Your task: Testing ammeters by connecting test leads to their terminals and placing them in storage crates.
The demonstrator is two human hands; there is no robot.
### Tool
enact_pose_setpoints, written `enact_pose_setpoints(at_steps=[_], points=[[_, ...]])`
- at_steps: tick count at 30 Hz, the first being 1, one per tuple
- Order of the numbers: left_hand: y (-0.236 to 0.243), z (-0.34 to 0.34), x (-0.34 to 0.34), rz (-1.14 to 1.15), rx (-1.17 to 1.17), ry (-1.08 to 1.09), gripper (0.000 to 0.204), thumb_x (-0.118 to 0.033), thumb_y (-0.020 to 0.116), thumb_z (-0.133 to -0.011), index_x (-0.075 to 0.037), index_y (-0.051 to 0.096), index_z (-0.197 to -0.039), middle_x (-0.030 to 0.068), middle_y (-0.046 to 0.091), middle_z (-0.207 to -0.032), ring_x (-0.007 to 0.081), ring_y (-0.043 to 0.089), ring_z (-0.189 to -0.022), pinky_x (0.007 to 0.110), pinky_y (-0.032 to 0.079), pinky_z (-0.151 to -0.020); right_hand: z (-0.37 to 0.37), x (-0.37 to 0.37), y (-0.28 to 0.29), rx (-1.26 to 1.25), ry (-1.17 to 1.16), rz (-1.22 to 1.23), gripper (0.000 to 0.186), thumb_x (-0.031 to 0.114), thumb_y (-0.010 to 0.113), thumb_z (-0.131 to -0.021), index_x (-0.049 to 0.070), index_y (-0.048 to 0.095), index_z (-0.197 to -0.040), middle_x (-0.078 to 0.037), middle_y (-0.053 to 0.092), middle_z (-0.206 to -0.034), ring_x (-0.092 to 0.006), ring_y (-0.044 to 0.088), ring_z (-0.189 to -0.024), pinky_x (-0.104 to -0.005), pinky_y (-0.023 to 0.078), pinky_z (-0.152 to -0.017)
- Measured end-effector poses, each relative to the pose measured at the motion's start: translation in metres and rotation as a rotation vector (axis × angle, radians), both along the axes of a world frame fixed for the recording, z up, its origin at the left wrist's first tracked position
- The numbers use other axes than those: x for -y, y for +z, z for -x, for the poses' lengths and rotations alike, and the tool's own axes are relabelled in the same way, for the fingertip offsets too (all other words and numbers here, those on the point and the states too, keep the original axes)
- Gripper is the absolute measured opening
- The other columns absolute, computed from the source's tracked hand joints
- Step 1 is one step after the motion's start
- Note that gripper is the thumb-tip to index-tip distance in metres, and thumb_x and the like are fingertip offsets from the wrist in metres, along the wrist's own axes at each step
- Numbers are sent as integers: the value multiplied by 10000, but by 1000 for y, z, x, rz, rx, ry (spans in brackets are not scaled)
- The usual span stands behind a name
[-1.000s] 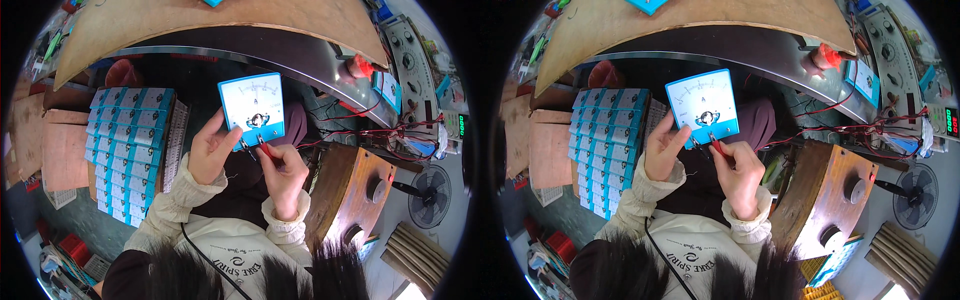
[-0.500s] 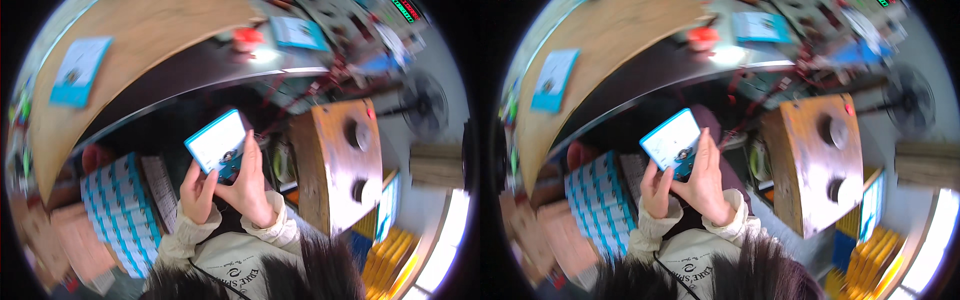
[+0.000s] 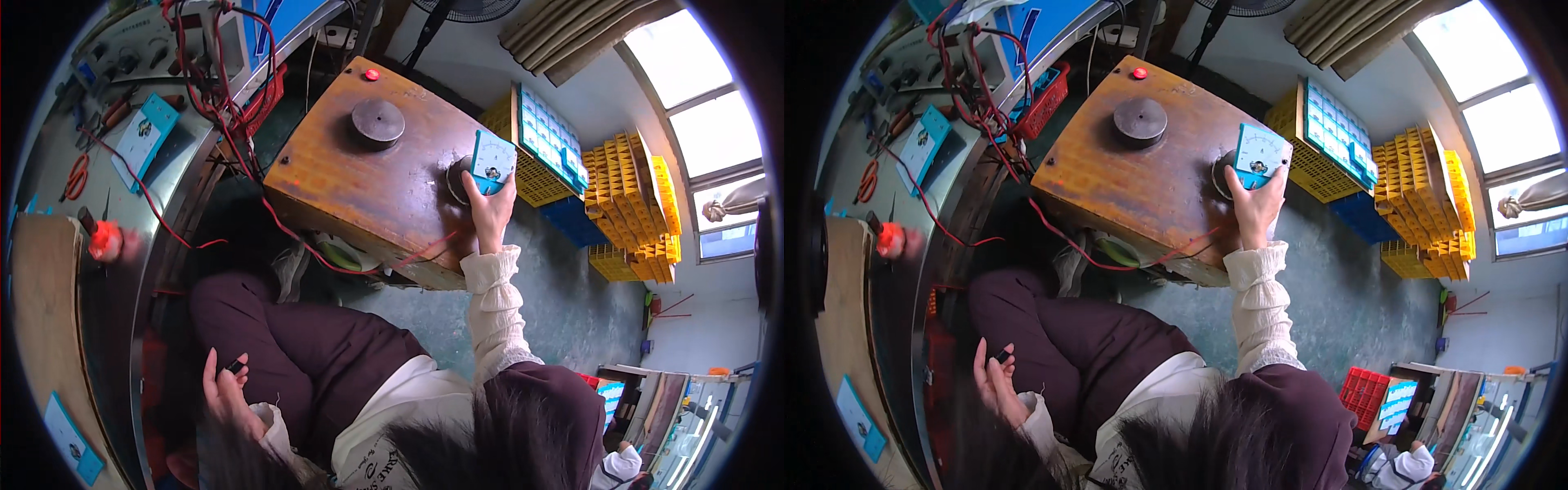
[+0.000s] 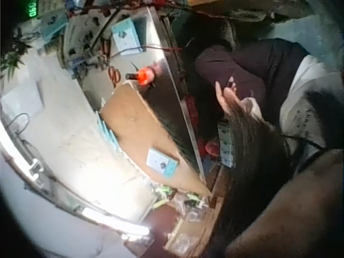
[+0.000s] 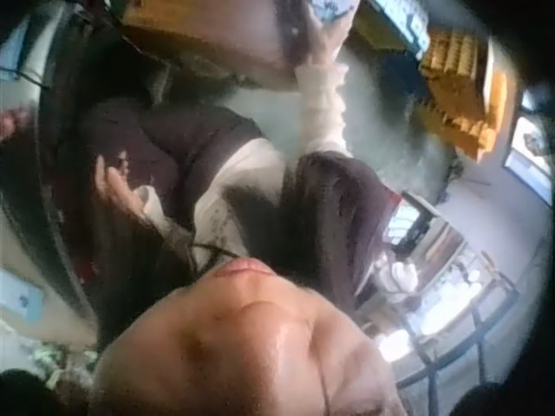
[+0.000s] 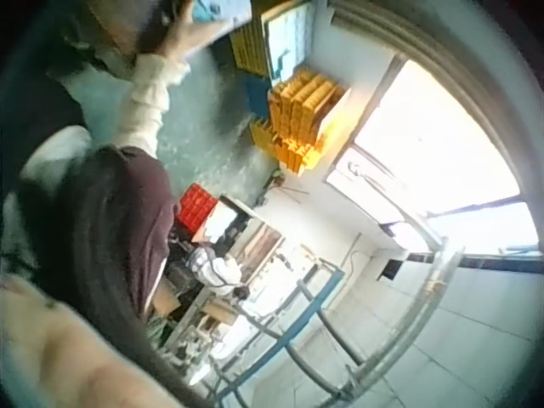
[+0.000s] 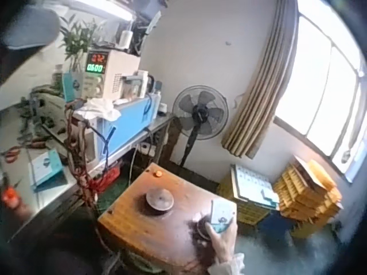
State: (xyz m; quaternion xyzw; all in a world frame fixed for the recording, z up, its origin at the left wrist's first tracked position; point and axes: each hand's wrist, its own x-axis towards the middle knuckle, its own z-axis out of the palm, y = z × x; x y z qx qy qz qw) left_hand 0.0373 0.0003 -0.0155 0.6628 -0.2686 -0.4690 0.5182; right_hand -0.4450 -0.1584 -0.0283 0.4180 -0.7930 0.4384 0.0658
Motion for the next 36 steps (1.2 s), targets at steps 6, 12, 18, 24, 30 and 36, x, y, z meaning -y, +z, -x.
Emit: enact_pose_setpoints(at_steps=[6, 12, 18, 24, 30, 36], points=[[12, 18, 7, 126, -8, -172, 414, -105, 489, -1049, 28, 464, -1441, 156, 720, -1076, 89, 618, -890, 238, 486, -877, 10, -3, -16, -110, -29, 2, 1067, 490, 890, -679, -130, 410, -1403, -299, 553, -1309, -426, 543, -1221, -461, 433, -1035], [22, 39, 6, 75, -49, -223, 393, -87, 490, -1047, 34, 485, -1421, 144, 715, -1051, 113, 623, -941, 259, 484, -917, 10, -3, -17, -114, -45, -16, 1087, 511, 880, -688, -139, 396, -1412, -312, 529, -1350, -433, 516, -1263, -455, 416, -1064], [25, 41, 8, 19, -10, -256, 382, -81, 489, -1048, 45, 481, -1409, 137, 711, -1054, 111, 615, -930, 258, 481, -924, 11, -3, -18, -126, -67, -29, 1083, 521, 873, -695, -138, 398, -1410, -318, 532, -1336, -441, 518, -1252, -457, 414, -1065], [24, 42, 7, 71, -65, -234, 397, -29, 482, -1036, 55, 450, -1423, 123, 705, -1046, 111, 614, -917, 258, 485, -936, 17, -3, -18, -78, 35, 32, 968, 446, 905, -687, -90, 460, -1359, -265, 580, -1213, -395, 563, -1138, -450, 442, -1006], [13, 40, -3, 339, -128, -187, 433, 46, 519, -1002, 54, 453, -1430, 122, 692, -1071, 123, 644, -995, 248, 497, -920, -15, -1, 6, -98, 118, 135, 737, 320, 908, -749, -80, 569, -1267, -184, 638, -1162, -280, 616, -1058, -404, 483, -944], [11, 46, -13, 281, 131, -26, 286, -28, 574, -995, 20, 645, -1268, 134, 732, -1075, 153, 678, -921, 269, 517, -844, -189, -35, 1, 83, 746, 30, 1105, 164, 939, -688, -82, 258, -1522, -254, 392, -1495, -353, 444, -1342, -449, 366, -1141]])
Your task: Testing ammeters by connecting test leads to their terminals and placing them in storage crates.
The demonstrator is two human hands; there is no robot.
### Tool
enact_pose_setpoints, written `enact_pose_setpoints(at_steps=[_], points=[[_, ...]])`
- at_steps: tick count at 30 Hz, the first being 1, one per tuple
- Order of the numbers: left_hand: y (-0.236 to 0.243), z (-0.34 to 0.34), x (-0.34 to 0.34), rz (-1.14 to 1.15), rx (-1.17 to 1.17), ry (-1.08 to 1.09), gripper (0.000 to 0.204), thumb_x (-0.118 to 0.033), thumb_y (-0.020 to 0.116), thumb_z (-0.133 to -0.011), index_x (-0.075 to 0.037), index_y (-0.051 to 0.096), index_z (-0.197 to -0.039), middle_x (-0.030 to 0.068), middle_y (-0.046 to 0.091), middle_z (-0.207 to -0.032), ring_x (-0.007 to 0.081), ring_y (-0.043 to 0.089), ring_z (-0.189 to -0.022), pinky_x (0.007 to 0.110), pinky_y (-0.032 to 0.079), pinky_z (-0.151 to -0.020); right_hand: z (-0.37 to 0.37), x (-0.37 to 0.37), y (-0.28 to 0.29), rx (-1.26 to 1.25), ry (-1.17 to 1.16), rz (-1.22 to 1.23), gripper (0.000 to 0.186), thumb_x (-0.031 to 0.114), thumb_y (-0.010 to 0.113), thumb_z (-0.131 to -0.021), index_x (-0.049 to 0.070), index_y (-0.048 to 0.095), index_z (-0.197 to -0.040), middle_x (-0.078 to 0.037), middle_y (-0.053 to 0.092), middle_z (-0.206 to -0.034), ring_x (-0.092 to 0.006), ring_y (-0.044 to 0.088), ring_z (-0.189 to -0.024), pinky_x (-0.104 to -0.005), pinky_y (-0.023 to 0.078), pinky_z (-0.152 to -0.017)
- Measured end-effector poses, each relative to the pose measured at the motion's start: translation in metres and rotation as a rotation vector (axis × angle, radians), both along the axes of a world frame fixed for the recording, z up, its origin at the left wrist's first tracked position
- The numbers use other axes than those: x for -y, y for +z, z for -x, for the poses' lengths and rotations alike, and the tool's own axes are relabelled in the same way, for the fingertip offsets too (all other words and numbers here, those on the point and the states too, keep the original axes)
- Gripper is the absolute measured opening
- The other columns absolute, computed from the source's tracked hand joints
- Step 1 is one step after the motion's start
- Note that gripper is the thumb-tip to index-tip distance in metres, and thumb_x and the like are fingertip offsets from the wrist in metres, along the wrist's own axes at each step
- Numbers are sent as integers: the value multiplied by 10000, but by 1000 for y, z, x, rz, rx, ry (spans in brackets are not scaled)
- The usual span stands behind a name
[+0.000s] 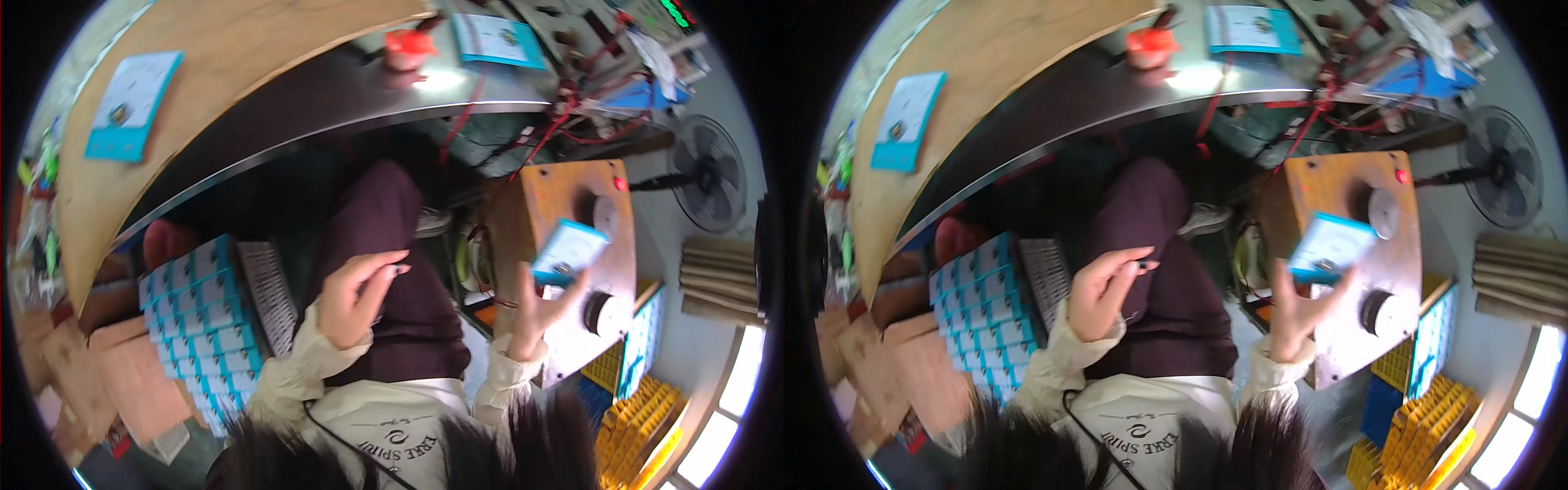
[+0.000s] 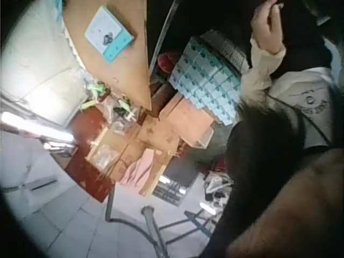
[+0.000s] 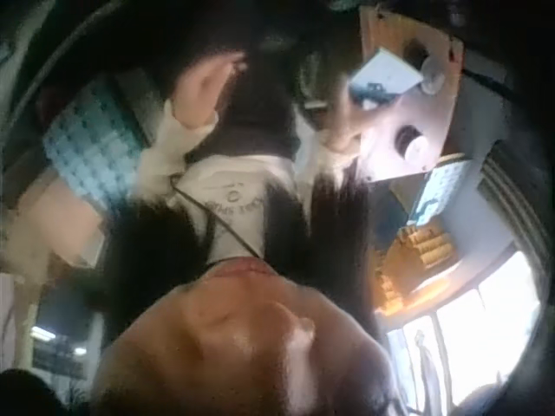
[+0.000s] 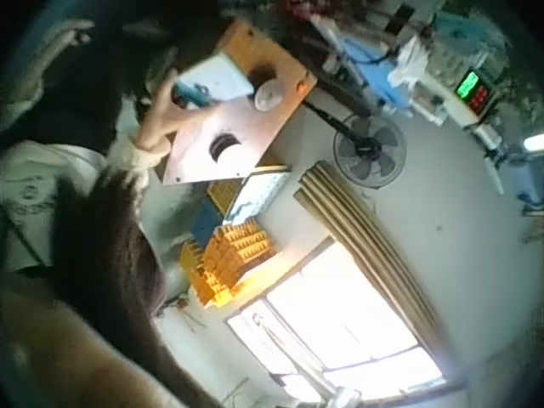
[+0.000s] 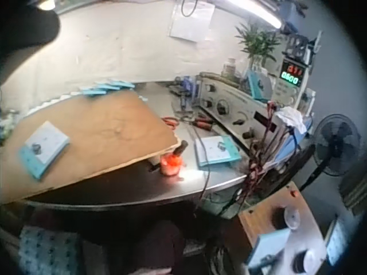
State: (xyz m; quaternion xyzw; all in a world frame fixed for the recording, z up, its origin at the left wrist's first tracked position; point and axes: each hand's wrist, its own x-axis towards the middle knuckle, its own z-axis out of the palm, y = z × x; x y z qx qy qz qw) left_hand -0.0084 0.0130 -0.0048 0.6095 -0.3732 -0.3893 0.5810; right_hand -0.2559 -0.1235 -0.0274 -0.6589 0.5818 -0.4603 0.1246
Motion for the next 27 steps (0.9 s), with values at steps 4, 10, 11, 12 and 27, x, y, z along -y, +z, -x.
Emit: enact_pose_setpoints(at_steps=[4, 10, 11, 12, 27], points=[[14, -3, -14, -33, 377, 81, 415, -105, 618, -991, 60, 540, -1364, 151, 687, -1153, 182, 682, -994, 300, 526, -861, -123, -46, 11, 65, 622, -74, 1197, 216, 974, -580, -83, 276, -1505, -277, 444, -1418, -420, 469, -1309, -466, 374, -1107], [33, -44, -58, 96, -281, 453, 449, -40, 625, -981, 83, 474, -1386, 101, 688, -1160, 101, 644, -960, 206, 496, -763, -181, -70, 36, 254, 1030, -264, 1069, 135, 924, -694, -69, 279, -1521, -270, 539, -1388, -334, 601, -1238, -408, 528, -981], [33, -50, -64, 82, -286, 441, 455, -43, 628, -982, 78, 476, -1393, 91, 691, -1151, 79, 630, -929, 190, 465, -718, -181, -73, 35, 373, 1035, -485, 914, 95, 893, -739, -71, 363, -1466, -235, 602, -1309, -285, 647, -1153, -370, 557, -917], [32, -55, -71, 55, -279, 454, 461, -46, 630, -982, 73, 477, -1400, 81, 693, -1143, 58, 615, -897, 174, 433, -674, -179, -77, 33, 498, 1010, -776, 761, 55, 862, -784, -72, 447, -1410, -201, 665, -1229, -236, 692, -1068, -333, 587, -852], [21, -55, -54, -13, -412, 247, 547, -5, 611, -989, 65, 400, -1489, 121, 627, -1306, 117, 600, -1142, 240, 497, -928, -140, -75, 29, 426, 936, -752, 177, -7, 775, -869, -38, 700, -1027, -83, 755, -907, -78, 688, -764, -223, 557, -690]])
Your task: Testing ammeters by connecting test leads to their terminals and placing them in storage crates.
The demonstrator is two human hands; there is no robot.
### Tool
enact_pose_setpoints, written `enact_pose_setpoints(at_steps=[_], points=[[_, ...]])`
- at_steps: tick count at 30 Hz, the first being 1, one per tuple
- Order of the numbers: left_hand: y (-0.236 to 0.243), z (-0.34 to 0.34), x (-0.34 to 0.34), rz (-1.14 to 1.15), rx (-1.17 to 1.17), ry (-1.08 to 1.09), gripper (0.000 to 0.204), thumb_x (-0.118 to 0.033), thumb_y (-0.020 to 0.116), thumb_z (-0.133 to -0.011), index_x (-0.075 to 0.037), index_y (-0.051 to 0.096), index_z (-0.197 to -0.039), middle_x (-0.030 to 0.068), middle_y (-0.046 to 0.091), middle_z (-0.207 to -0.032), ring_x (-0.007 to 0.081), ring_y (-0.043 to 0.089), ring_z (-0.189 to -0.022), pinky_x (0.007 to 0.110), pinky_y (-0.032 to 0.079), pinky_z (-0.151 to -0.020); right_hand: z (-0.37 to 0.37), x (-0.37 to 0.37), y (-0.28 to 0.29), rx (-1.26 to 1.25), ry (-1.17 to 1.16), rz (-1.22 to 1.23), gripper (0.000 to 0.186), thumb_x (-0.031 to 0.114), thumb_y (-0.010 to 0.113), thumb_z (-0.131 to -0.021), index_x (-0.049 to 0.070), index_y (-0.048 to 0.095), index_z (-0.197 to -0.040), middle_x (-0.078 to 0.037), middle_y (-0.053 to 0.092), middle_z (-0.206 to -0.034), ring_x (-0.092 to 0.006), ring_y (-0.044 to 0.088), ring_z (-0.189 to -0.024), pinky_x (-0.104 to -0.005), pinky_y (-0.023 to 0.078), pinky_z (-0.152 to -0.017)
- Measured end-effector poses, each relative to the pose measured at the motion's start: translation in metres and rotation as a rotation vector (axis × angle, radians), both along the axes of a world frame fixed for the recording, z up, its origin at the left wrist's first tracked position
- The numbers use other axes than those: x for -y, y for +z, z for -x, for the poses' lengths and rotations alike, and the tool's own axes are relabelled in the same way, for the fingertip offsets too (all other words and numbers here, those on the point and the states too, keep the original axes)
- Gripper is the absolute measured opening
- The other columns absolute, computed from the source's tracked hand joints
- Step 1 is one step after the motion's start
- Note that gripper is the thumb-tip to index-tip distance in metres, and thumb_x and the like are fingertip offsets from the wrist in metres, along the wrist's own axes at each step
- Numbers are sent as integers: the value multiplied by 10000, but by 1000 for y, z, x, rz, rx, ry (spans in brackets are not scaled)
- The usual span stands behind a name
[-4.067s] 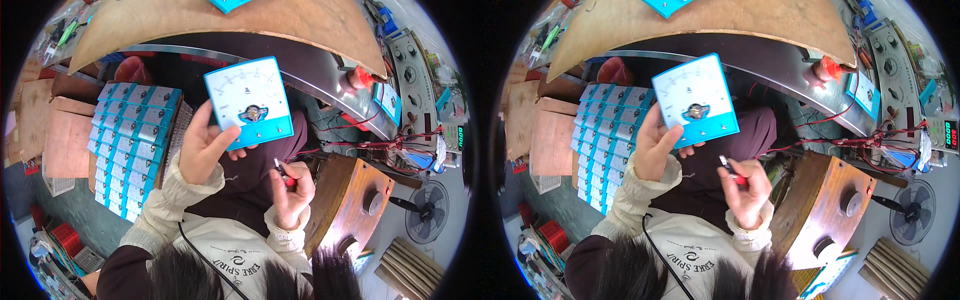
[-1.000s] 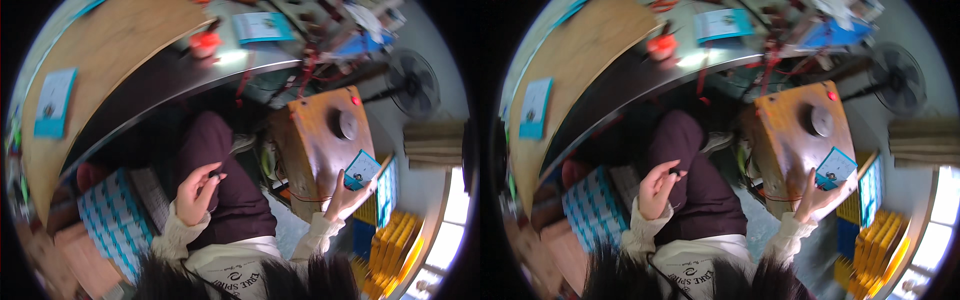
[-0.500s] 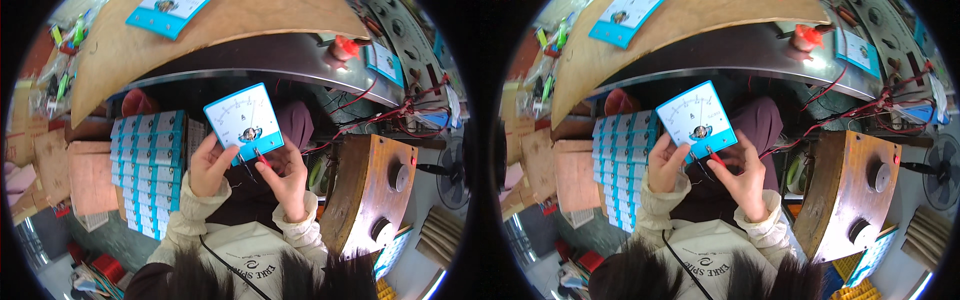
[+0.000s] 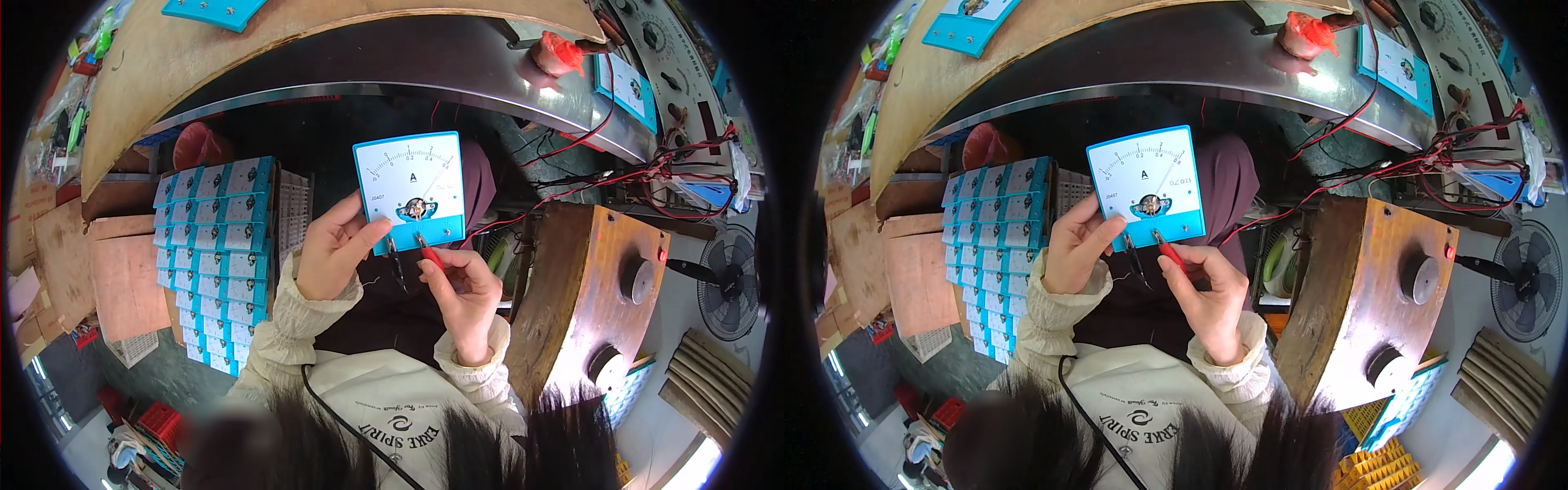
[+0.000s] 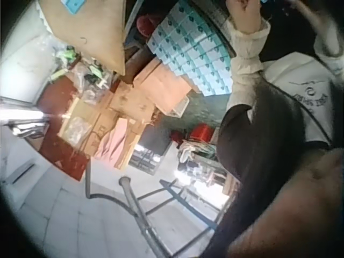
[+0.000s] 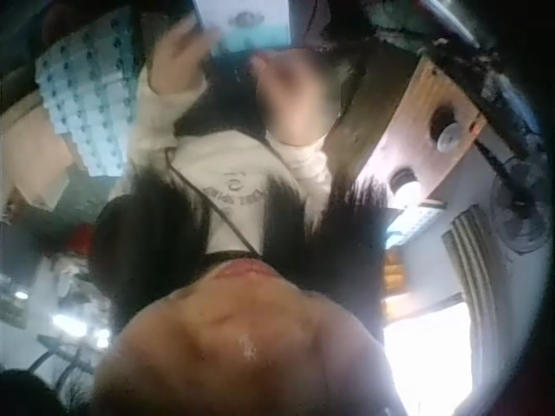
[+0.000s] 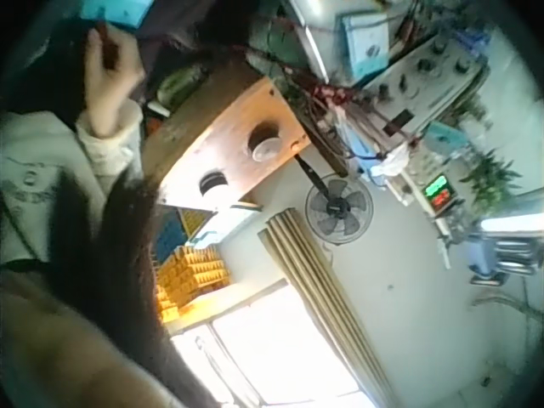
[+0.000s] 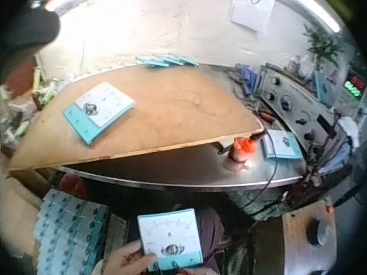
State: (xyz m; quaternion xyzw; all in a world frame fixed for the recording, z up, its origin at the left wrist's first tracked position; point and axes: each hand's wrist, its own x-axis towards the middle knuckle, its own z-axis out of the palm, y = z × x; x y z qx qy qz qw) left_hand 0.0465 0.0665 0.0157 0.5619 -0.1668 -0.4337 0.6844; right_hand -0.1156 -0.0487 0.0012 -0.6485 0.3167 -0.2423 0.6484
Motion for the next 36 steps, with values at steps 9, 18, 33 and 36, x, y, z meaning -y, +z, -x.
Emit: enact_pose_setpoints(at_steps=[9, 18, 33, 36], points=[[-3, 6, 6, -44, 56, 36, 554, -96, 636, -999, 30, 419, -1493, 46, 707, -1095, 21, 603, -830, 178, 437, -647, -1, 6, 1, 24, -47, 20, 180, -8, 778, -864, -42, 701, -1024, -79, 750, -905, -74, 681, -761, -209, 548, -666], [-8, 10, 13, -79, 57, 13, 565, -173, 667, -990, 22, 454, -1476, 15, 715, -987, 9, 566, -743, 182, 437, -621, 10, 11, -2, -6, -37, 134, 187, -9, 797, -839, -41, 714, -1003, -89, 741, -894, -88, 679, -744, -225, 554, -654], [-4, 14, 18, -47, 1, 46, 571, -145, 665, -984, 28, 442, -1480, 37, 705, -1041, 27, 588, -778, 189, 473, -647, 6, 14, -1, -31, -51, 180, 208, -20, 802, -828, -42, 699, -1008, -84, 724, -900, -95, 665, -763, -229, 548, -685], [-2, 13, 18, -61, 12, 68, 543, -114, 653, -988, 50, 450, -1464, 47, 689, -1091, 31, 592, -824, 183, 466, -670, -3, 16, 11, -39, -76, 278, 492, 30, 876, -726, -33, 647, -1157, -167, 660, -1143, -213, 671, -949, -306, 555, -807]])
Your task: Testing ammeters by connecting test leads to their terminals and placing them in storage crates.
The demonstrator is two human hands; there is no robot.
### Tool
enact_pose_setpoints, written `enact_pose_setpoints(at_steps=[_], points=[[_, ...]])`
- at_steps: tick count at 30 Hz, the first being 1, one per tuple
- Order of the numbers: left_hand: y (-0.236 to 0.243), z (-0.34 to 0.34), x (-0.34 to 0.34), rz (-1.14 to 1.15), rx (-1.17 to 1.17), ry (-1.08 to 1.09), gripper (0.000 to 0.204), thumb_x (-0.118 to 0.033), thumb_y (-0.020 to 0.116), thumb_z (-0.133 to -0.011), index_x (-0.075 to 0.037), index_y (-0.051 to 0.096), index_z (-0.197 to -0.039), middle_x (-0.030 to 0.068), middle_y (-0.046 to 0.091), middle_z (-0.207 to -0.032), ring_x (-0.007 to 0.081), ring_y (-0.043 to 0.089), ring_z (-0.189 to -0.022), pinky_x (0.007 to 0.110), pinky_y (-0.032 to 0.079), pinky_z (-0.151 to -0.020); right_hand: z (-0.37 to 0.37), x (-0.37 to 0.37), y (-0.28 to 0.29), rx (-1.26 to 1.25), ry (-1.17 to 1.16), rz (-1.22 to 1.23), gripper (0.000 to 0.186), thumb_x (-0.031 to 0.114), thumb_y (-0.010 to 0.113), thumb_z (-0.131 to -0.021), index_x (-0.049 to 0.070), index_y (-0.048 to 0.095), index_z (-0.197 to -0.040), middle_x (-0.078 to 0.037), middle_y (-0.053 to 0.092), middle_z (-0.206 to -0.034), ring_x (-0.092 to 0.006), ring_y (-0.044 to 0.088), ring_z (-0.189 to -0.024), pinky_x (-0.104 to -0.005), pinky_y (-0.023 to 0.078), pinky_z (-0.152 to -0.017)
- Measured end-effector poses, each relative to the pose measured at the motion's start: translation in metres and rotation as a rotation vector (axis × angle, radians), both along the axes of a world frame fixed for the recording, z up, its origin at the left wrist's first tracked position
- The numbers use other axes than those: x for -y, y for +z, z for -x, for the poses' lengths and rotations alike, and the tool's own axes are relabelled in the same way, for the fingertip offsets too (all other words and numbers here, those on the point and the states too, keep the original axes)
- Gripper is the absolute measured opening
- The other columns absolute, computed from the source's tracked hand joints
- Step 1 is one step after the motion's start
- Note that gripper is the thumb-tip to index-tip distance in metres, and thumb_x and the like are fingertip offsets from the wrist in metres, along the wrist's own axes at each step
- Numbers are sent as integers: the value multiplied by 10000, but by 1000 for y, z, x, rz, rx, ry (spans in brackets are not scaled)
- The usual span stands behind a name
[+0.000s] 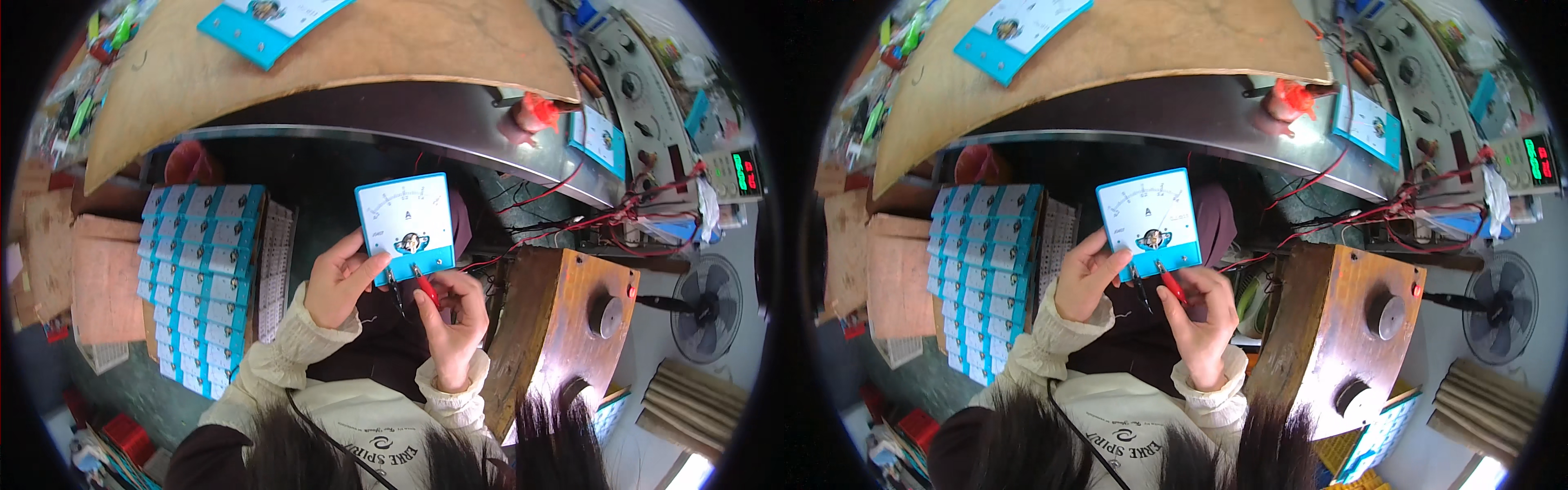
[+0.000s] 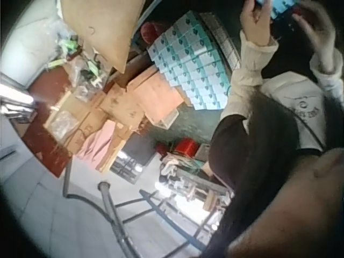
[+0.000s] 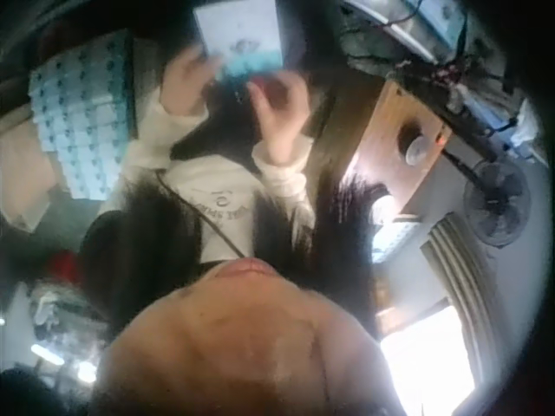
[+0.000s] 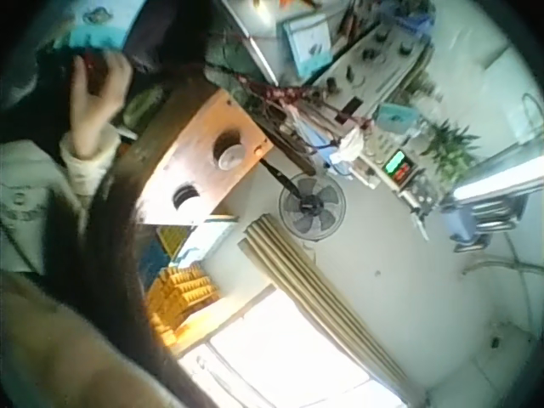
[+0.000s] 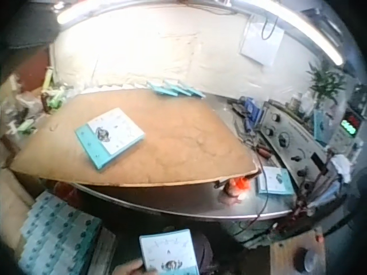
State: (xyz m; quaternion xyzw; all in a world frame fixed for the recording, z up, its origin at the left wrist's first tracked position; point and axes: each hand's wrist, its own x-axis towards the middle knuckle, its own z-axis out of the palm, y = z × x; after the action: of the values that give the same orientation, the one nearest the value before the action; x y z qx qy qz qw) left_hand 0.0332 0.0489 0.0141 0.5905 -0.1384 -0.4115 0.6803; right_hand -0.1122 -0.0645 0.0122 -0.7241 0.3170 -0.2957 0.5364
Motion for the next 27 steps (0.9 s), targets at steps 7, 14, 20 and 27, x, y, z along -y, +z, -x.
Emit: enact_pose_setpoints(at_steps=[7, 14, 20, 27], points=[[7, 34, 13, 89, 222, -144, 357, -21, 574, -995, 92, 552, -1333, 83, 654, -1172, 94, 594, -1017, 236, 469, -884, -10, -5, 10, -135, -91, 328, 1254, 170, 924, -593, -115, 156, -1543, -343, 350, -1475, -500, 378, -1368, -494, 355, -1130], [-10, 30, 25, 91, 243, -396, 584, 8, 571, -985, 33, 353, -1527, 115, 727, -971, 104, 673, -908, 240, 511, -876, 116, 141, -31, -175, -908, 374, 893, 210, 893, -680, -43, 423, -1396, -196, 557, -1246, -302, 533, -1195, -402, 451, -1006], [-32, 17, 22, 45, 215, -338, 471, -2, 586, -987, 46, 468, -1440, 41, 649, -853, 98, 671, -908, 233, 505, -880, 219, 239, -50, -829, -1301, 504, 1065, 685, 791, -715, -28, 456, -1431, -240, 557, -1366, -416, 488, -1303, -604, 362, -1068], [-24, 19, 12, 66, 216, -257, 422, -43, 601, -996, -3, 530, -1409, -4, 587, -818, 97, 684, -973, 239, 514, -822, 227, 248, -58, -839, -1296, 495, 1001, 693, 766, -738, 42, 485, -1445, -194, 569, -1381, -381, 495, -1316, -620, 333, -1091]])
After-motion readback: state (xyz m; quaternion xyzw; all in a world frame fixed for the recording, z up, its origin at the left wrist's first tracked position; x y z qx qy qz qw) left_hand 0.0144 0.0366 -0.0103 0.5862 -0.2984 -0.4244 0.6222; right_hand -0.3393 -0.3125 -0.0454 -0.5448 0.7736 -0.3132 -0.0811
